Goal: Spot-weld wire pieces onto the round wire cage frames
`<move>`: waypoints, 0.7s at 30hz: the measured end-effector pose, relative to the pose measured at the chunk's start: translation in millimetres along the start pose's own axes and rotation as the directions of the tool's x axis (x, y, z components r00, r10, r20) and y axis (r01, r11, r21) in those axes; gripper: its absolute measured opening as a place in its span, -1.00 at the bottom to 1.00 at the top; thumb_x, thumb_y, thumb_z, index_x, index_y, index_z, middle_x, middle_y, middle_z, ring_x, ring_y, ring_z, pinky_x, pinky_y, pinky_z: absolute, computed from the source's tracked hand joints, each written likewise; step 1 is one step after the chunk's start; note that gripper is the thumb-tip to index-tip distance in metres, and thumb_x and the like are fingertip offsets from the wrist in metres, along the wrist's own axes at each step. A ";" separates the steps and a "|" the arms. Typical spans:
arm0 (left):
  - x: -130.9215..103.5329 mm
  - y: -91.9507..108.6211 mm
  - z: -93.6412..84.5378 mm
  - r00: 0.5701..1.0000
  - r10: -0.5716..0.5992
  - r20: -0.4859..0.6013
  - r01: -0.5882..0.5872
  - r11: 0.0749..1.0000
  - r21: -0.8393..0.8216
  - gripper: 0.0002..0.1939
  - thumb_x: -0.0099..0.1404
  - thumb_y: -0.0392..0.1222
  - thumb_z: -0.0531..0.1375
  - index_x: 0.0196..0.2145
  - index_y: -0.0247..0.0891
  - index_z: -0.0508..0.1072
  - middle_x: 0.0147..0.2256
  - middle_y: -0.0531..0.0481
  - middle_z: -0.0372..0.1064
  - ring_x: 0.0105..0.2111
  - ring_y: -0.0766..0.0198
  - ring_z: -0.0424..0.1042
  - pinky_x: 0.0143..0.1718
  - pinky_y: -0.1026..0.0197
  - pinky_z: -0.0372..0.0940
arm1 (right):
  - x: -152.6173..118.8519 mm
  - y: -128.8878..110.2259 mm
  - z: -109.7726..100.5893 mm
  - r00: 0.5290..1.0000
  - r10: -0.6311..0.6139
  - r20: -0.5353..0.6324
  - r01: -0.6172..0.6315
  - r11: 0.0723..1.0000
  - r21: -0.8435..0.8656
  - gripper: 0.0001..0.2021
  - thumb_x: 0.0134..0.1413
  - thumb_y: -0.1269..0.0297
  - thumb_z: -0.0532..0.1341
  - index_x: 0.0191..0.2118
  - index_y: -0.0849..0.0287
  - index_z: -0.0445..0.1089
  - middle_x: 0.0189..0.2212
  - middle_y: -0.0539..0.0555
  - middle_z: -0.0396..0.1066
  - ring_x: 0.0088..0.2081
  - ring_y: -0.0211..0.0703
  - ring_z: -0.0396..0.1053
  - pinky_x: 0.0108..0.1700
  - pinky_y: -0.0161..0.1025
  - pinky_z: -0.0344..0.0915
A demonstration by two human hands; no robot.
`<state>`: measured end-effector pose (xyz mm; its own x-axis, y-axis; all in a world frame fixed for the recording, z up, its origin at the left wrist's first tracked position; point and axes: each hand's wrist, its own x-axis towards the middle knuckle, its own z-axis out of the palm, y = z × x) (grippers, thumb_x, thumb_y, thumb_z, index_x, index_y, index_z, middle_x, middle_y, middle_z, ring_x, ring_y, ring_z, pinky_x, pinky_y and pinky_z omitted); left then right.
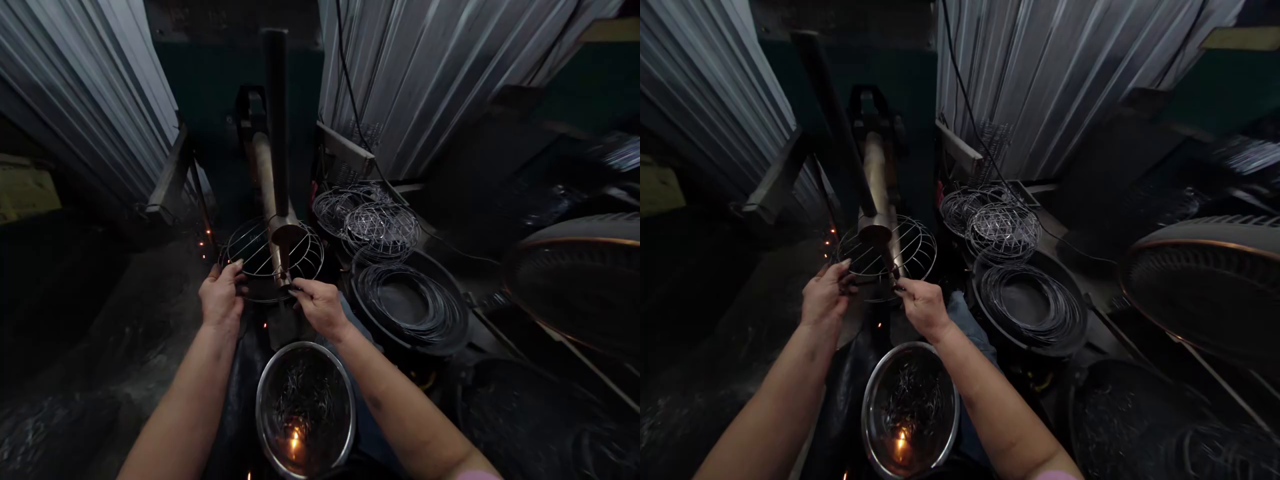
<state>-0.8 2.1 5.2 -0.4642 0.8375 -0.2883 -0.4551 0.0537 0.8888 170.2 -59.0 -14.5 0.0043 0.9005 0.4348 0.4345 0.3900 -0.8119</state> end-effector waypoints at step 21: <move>-10.4 3.4 -26.1 0.993 0.003 -0.121 -0.005 1.000 -0.022 -0.59 -0.29 -0.34 0.37 -0.48 -0.27 0.25 -0.58 0.13 0.26 -0.62 0.39 0.24 -0.72 0.36 0.02 | -22.6 -22.5 -20.2 0.946 0.312 0.090 -0.323 0.929 0.180 -0.86 -0.01 0.28 0.24 -0.36 0.18 0.55 -0.55 0.01 0.44 -0.53 -0.25 0.35 -0.44 -0.31 0.30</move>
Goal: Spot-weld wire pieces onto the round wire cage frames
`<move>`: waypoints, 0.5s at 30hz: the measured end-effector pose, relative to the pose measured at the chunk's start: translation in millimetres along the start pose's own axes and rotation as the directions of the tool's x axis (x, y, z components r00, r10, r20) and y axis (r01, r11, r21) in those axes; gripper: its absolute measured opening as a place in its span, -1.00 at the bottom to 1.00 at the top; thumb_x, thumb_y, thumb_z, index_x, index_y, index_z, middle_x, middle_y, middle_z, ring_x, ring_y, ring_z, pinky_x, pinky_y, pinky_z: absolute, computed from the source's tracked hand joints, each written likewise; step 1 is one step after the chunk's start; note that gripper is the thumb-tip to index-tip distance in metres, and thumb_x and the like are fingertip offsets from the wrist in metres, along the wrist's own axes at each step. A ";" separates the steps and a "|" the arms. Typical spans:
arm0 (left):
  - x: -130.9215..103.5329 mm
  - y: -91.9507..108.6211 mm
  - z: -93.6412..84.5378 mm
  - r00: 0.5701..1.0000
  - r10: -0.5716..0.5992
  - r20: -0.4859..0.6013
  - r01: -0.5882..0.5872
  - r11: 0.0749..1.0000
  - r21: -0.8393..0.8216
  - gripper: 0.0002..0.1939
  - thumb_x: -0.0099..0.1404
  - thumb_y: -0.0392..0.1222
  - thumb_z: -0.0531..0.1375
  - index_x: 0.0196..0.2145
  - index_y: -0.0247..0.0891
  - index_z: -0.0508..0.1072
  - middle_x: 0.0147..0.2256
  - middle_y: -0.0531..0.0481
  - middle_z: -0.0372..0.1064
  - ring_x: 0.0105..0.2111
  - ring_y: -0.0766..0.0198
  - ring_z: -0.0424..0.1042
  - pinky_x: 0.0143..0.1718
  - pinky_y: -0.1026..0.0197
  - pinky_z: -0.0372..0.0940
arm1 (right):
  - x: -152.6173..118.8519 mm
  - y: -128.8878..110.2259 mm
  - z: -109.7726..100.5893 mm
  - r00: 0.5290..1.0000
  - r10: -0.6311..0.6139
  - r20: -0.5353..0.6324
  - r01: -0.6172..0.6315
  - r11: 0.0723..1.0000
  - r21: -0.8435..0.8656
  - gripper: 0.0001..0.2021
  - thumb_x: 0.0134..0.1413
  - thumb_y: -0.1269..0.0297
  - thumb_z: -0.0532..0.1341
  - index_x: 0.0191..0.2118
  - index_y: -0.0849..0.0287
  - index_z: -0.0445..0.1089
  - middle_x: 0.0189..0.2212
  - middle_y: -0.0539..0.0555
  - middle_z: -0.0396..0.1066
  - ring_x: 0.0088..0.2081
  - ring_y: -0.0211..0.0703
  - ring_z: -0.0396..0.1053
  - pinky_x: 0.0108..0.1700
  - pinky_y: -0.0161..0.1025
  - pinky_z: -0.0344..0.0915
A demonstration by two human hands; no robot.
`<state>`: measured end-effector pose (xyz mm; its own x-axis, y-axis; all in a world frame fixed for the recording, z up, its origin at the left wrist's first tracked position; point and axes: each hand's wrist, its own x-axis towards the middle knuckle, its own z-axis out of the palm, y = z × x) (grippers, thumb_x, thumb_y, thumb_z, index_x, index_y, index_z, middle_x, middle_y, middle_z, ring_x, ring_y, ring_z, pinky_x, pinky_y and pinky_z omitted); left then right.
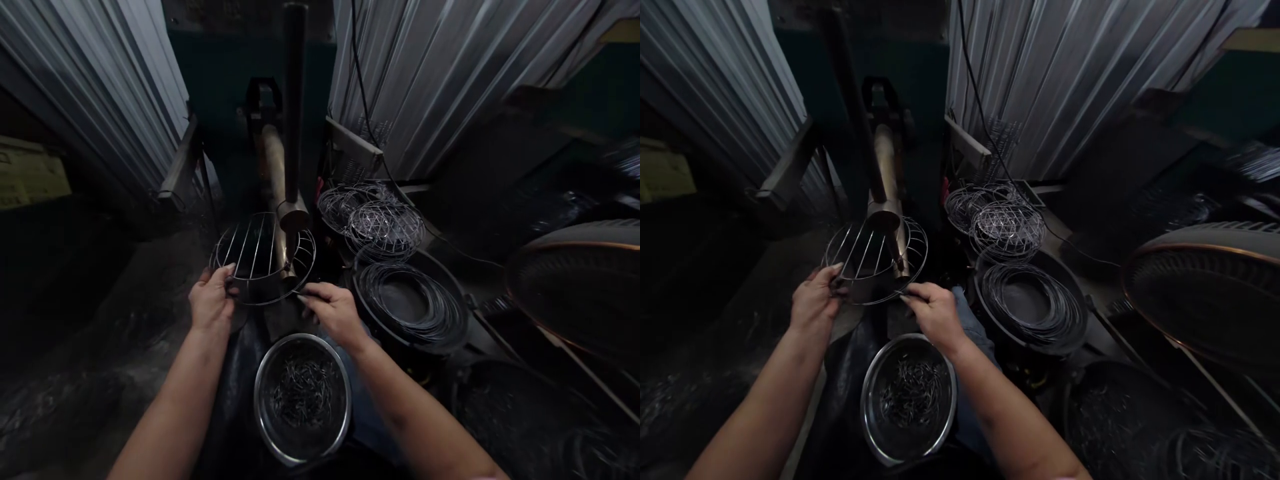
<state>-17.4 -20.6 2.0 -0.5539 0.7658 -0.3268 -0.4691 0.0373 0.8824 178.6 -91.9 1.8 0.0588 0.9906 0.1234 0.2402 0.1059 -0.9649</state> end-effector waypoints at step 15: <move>-19.8 -10.0 8.2 0.992 0.103 0.078 -0.100 0.994 -0.040 -0.56 -0.22 -0.24 0.40 -0.37 -0.25 0.30 -0.48 0.15 0.26 -0.58 0.43 0.23 -0.67 0.38 0.07 | 20.0 1.2 38.7 0.954 0.242 -0.180 -0.151 0.899 0.411 -0.83 -0.09 0.22 0.27 -0.38 0.22 0.48 -0.60 -0.03 0.41 -0.61 -0.24 0.39 -0.62 -0.35 0.31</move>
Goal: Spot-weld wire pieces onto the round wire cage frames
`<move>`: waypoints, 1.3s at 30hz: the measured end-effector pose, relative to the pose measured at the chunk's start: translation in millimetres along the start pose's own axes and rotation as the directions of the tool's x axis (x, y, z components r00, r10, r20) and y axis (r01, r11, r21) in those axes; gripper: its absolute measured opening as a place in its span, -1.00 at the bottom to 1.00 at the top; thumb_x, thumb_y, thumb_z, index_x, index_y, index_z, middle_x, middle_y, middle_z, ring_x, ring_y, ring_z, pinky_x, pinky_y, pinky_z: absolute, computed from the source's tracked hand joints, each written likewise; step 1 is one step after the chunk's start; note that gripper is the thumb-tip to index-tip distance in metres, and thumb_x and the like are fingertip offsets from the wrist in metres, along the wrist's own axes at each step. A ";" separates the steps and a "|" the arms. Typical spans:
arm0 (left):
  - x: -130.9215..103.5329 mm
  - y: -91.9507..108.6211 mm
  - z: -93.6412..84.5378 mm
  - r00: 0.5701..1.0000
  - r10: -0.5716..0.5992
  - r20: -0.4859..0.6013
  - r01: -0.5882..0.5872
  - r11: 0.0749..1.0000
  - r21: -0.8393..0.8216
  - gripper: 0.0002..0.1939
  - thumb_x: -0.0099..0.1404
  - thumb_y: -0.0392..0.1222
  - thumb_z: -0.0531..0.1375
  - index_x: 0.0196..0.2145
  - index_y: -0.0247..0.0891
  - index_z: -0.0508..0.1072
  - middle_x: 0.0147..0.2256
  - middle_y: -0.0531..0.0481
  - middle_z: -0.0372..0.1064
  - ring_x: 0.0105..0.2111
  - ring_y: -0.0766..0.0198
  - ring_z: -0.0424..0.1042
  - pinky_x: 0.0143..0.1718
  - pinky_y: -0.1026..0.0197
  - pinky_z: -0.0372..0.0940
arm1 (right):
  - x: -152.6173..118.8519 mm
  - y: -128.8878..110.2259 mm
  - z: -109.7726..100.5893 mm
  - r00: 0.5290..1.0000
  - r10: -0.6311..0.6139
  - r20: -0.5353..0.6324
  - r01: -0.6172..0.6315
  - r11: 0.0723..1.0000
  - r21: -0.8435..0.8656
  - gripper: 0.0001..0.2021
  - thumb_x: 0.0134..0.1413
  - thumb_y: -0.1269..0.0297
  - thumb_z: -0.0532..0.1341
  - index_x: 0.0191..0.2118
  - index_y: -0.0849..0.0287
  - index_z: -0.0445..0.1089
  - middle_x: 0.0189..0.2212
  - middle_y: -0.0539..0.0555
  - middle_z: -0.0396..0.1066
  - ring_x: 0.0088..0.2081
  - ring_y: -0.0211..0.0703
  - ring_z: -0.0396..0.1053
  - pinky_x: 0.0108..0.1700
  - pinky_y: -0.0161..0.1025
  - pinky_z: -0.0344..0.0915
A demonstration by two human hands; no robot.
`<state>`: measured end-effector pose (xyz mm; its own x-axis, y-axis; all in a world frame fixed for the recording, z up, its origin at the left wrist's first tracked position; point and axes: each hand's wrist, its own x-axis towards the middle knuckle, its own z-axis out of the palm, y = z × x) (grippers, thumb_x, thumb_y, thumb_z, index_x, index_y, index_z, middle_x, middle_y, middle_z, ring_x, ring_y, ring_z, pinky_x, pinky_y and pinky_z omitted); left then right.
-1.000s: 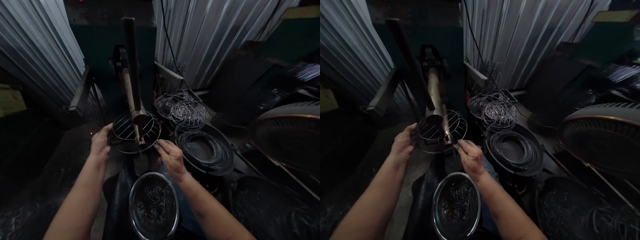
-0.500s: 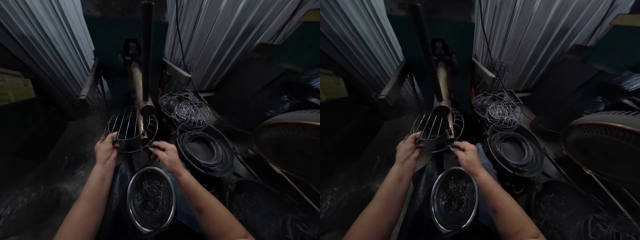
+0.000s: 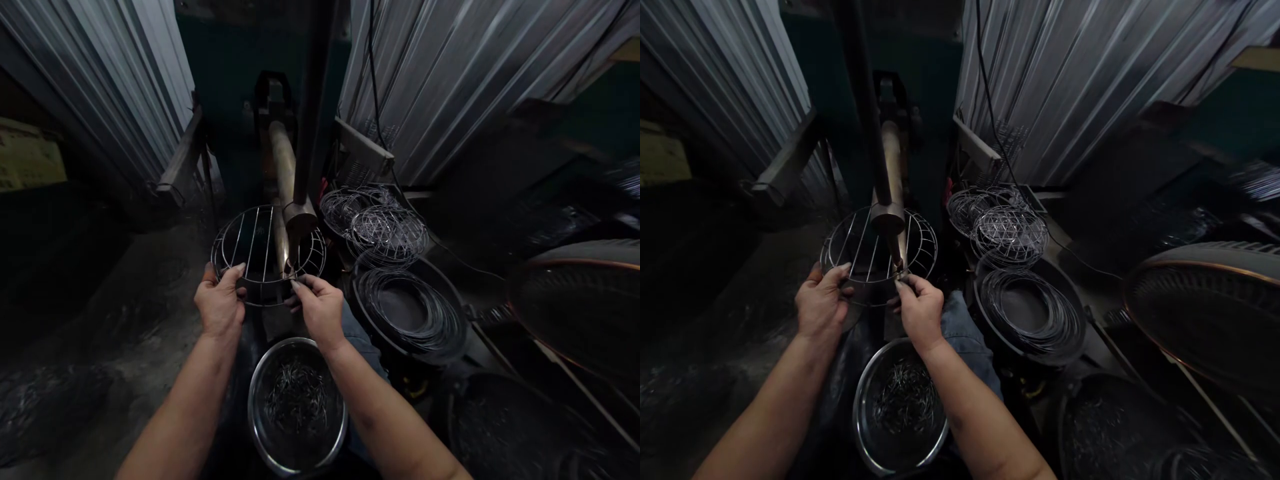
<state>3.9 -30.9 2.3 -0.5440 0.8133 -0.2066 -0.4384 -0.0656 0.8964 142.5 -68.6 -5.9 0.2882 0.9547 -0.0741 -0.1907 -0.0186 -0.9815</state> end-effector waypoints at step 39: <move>20.6 1.0 10.9 0.994 -0.111 -0.009 0.112 0.993 0.029 -0.52 -0.31 -0.27 0.40 -0.41 -0.27 0.28 -0.53 0.12 0.28 -0.56 0.40 0.26 -0.69 0.37 -0.02 | 5.0 14.3 -0.4 0.968 -0.251 -0.018 0.239 0.940 -0.245 -0.83 0.03 0.24 0.23 -0.32 0.18 0.52 -0.50 0.04 0.52 -0.50 -0.17 0.46 -0.41 -0.28 0.42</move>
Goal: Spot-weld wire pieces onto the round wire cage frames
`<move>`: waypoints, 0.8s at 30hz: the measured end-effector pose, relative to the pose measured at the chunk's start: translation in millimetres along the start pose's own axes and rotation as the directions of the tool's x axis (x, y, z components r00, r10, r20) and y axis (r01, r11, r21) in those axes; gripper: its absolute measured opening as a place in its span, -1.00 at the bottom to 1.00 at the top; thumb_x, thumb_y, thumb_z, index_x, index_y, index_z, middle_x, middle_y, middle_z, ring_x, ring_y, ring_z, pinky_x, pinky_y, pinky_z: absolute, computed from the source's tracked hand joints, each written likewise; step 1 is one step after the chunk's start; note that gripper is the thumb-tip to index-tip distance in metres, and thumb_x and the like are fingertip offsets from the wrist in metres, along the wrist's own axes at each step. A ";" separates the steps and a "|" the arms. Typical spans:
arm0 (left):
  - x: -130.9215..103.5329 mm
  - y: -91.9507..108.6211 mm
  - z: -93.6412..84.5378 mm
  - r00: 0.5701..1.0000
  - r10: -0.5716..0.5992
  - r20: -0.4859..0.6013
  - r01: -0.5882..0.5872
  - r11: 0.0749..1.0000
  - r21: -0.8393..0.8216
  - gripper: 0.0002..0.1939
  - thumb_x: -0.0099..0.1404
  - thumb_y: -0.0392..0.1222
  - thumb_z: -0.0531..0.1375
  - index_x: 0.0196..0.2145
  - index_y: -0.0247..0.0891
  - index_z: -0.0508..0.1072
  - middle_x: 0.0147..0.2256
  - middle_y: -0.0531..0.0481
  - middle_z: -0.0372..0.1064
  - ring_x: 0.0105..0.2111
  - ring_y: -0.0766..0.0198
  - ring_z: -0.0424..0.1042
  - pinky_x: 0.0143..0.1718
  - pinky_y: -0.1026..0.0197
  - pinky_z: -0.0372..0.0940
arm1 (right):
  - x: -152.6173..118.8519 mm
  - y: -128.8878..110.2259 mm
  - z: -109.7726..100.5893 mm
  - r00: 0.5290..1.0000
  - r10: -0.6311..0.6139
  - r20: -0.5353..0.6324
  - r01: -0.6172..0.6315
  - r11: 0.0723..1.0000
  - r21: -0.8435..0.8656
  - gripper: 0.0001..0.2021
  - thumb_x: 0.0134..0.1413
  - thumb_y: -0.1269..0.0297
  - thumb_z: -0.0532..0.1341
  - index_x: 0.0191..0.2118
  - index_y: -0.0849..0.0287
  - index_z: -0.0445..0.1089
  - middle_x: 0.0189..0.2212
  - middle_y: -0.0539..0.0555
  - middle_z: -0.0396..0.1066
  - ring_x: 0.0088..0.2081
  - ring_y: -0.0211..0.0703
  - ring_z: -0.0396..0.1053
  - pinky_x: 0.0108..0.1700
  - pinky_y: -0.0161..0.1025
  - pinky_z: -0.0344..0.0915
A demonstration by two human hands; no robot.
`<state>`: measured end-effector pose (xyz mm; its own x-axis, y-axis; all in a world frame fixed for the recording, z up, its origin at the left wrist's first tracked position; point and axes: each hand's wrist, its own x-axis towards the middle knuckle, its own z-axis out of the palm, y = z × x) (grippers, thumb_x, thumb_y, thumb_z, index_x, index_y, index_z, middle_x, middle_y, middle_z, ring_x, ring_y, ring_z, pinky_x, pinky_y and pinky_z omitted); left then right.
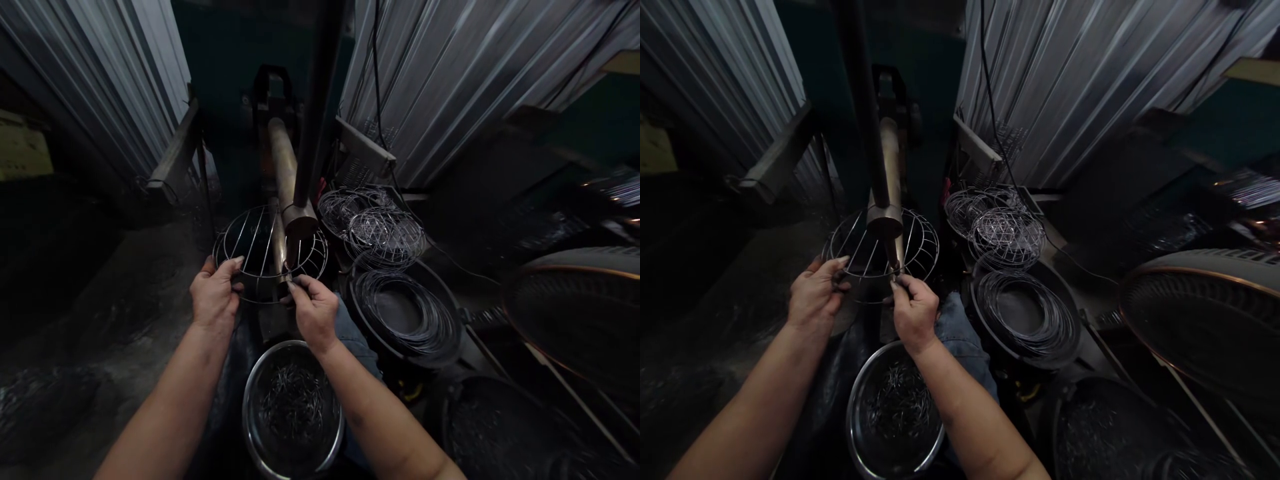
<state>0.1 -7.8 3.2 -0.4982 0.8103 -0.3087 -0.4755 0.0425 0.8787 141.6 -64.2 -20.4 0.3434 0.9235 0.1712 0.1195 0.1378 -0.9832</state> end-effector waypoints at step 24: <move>4.5 2.2 -3.5 0.998 -0.017 0.068 0.013 0.999 0.051 -0.49 -0.16 -0.29 0.37 -0.22 -0.24 0.30 -0.48 0.08 0.29 -0.56 0.34 0.27 -0.61 0.32 0.08 | -48.5 25.4 -40.5 0.937 -0.084 0.338 0.233 0.873 -0.429 -0.82 0.14 0.32 0.14 -0.28 0.13 0.51 -0.41 0.04 0.44 -0.33 -0.19 0.39 -0.23 -0.27 0.33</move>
<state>-5.7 -6.1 2.5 -0.4401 0.8471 -0.2979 -0.4446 0.0827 0.8919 165.7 -120.1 -51.1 -0.0029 0.9751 0.2216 0.5835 0.1816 -0.7916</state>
